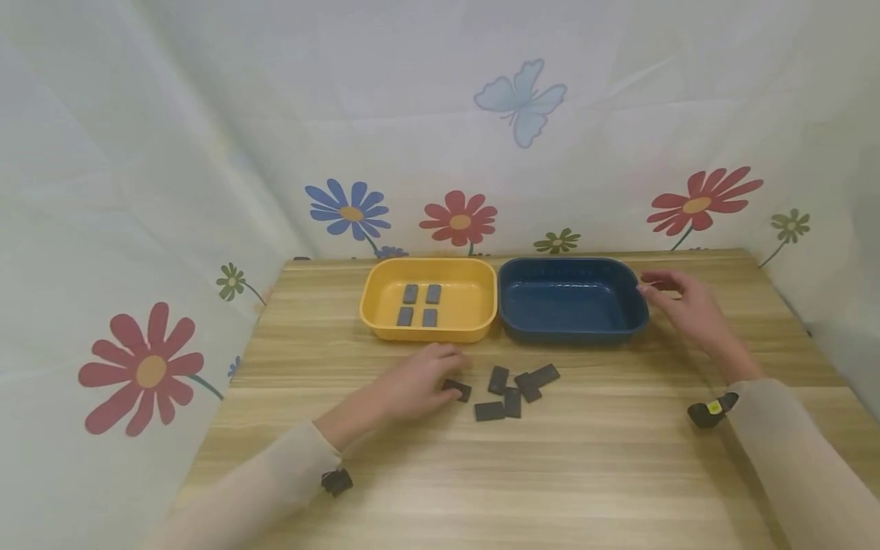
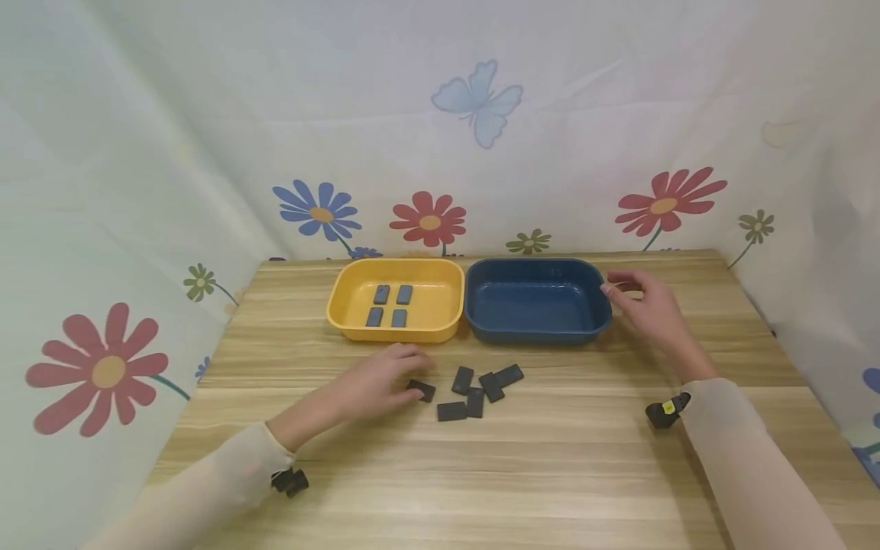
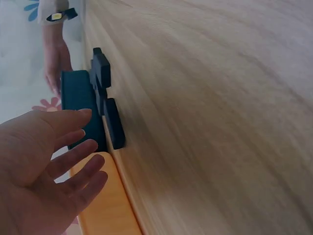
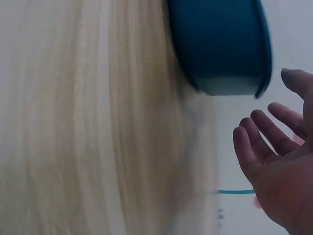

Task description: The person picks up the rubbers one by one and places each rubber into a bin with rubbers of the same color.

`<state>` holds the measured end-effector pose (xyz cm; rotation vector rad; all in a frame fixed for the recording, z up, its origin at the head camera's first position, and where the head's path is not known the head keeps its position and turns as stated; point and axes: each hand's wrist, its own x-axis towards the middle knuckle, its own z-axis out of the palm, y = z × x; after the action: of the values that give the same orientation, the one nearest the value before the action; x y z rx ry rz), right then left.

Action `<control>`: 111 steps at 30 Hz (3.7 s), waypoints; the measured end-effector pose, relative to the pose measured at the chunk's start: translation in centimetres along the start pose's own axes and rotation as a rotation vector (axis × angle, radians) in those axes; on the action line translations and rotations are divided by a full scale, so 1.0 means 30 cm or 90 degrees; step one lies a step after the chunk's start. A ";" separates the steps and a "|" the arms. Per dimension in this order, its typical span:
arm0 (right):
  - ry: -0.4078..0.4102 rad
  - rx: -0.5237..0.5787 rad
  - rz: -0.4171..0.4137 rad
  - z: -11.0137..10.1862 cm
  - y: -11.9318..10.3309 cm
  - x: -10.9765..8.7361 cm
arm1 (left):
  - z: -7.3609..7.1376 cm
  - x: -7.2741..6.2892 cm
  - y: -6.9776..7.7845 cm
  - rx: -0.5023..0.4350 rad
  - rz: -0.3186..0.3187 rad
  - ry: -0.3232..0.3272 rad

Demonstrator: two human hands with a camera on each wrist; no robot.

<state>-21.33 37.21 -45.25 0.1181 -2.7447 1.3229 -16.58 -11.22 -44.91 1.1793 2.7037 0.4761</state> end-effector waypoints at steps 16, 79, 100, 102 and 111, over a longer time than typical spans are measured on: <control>-0.013 0.233 0.125 0.055 0.080 0.107 | 0.030 0.003 -0.037 -0.022 -0.001 0.005; -0.064 0.307 0.192 0.088 0.065 0.111 | -0.096 0.042 0.042 -0.075 0.025 0.006; -0.045 0.345 0.181 0.067 0.090 0.090 | -0.201 0.360 0.088 -0.091 -0.009 0.081; -0.045 0.332 0.176 0.066 0.088 0.094 | -0.207 0.399 0.086 -0.090 -0.004 0.085; -0.053 0.306 0.180 0.077 0.080 0.103 | -0.190 0.539 0.057 -0.071 -0.011 0.073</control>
<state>-24.77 36.79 -48.18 -0.1953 -2.5149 2.0756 -27.87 0.46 -39.18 1.1306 2.7380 0.7029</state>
